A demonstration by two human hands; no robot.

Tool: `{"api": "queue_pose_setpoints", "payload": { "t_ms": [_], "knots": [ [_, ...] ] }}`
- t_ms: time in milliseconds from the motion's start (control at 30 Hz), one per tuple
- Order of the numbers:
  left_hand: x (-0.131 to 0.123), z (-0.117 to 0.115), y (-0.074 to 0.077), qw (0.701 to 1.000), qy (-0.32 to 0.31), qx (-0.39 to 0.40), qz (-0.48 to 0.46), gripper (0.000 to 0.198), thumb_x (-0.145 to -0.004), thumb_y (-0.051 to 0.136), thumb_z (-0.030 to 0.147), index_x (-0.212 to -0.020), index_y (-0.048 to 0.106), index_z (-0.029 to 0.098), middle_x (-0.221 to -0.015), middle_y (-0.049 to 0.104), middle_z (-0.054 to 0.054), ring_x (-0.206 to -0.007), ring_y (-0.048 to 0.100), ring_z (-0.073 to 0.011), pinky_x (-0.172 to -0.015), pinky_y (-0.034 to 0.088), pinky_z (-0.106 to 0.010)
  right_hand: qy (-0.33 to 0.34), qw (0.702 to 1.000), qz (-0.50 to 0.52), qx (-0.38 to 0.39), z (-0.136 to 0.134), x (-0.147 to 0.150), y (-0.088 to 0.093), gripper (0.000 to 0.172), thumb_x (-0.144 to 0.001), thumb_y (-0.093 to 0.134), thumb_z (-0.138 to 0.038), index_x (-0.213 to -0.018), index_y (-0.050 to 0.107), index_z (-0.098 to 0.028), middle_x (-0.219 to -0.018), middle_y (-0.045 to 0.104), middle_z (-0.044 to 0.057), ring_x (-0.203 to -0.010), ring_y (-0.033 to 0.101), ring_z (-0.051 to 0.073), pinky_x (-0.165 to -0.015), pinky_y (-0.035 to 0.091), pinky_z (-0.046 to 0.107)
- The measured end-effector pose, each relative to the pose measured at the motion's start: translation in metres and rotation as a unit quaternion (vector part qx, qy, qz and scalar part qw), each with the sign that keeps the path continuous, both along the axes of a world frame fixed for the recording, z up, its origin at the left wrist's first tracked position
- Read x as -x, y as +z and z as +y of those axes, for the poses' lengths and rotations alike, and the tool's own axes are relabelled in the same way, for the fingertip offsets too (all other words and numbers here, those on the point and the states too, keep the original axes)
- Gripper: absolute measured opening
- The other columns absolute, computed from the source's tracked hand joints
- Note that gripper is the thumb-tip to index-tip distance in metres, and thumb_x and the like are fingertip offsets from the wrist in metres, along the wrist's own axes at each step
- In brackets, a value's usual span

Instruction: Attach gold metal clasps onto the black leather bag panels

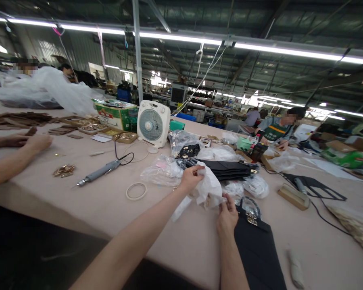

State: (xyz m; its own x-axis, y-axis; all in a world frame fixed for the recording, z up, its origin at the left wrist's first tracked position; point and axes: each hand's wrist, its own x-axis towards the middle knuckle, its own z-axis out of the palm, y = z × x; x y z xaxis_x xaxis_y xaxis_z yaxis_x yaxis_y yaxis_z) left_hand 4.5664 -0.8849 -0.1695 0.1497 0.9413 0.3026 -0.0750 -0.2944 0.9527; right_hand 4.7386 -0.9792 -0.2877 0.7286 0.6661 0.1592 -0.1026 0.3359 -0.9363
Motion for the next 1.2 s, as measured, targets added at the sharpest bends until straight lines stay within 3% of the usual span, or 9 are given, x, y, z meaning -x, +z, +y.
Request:
{"api": "queue_pose_setpoints", "payload": {
  "t_ms": [200, 500, 633, 800, 967, 1200],
  "knots": [
    [0.000, 0.000, 0.024, 0.998, 0.002, 0.012, -0.068, 0.050, -0.067, 0.073, 0.008, -0.117, 0.077, 0.015, -0.101, 0.080, -0.005, -0.078, 0.072, -0.0156, -0.073, 0.058, -0.025, 0.004, 0.998, -0.041, 0.038, -0.003, 0.004, -0.002, 0.057, -0.075, 0.075, -0.048, -0.120, 0.072, -0.014, -0.119, 0.076, 0.014, -0.104, 0.073, 0.027, -0.090, 0.060, 0.040],
    [0.020, 0.010, 0.069, 0.987, 0.059, -0.010, -0.150, 0.052, -0.066, 0.079, 0.014, -0.118, 0.074, 0.016, -0.104, 0.079, -0.004, -0.093, 0.073, -0.0205, -0.085, 0.060, -0.031, -0.018, 0.991, -0.105, 0.083, -0.013, 0.011, 0.006, 0.049, -0.078, 0.071, -0.045, -0.116, 0.076, -0.014, -0.110, 0.078, 0.012, -0.096, 0.073, 0.027, -0.084, 0.058, 0.037],
    [0.029, 0.007, 0.079, 0.983, 0.054, -0.031, -0.172, 0.052, -0.068, 0.078, 0.014, -0.120, 0.073, 0.017, -0.107, 0.078, -0.005, -0.094, 0.073, -0.0211, -0.085, 0.060, -0.032, -0.015, 0.990, -0.119, 0.075, -0.017, 0.017, 0.016, 0.047, -0.080, 0.070, -0.047, -0.115, 0.077, -0.016, -0.113, 0.078, 0.011, -0.099, 0.072, 0.027, -0.090, 0.056, 0.039],
    [0.044, -0.007, 0.078, 0.982, 0.053, -0.051, -0.174, 0.047, -0.069, 0.078, 0.014, -0.115, 0.075, 0.018, -0.108, 0.077, -0.005, -0.095, 0.073, -0.0215, -0.087, 0.059, -0.032, 0.007, 0.986, -0.164, 0.037, -0.010, 0.023, 0.043, 0.045, -0.082, 0.070, -0.048, -0.112, 0.078, -0.017, -0.112, 0.078, 0.012, -0.101, 0.071, 0.027, -0.096, 0.053, 0.042],
    [0.062, -0.023, 0.077, 0.976, 0.074, -0.065, -0.196, 0.049, -0.073, 0.076, 0.016, -0.122, 0.072, 0.018, -0.109, 0.077, -0.006, -0.096, 0.072, -0.0209, -0.086, 0.059, -0.030, 0.026, 0.976, -0.216, -0.006, 0.006, 0.033, 0.085, 0.042, -0.085, 0.068, -0.047, -0.113, 0.078, -0.017, -0.113, 0.078, 0.012, -0.103, 0.071, 0.026, -0.098, 0.053, 0.043],
    [0.085, -0.038, 0.083, 0.974, 0.127, -0.078, -0.172, 0.050, -0.075, 0.074, 0.013, -0.125, 0.071, 0.017, -0.110, 0.076, -0.006, -0.096, 0.071, -0.0196, -0.090, 0.057, -0.029, -0.022, 0.949, -0.311, -0.036, 0.008, 0.038, 0.137, 0.039, -0.091, 0.062, -0.046, -0.114, 0.079, -0.019, -0.115, 0.078, 0.011, -0.104, 0.071, 0.025, -0.099, 0.052, 0.041]
  ]
}}
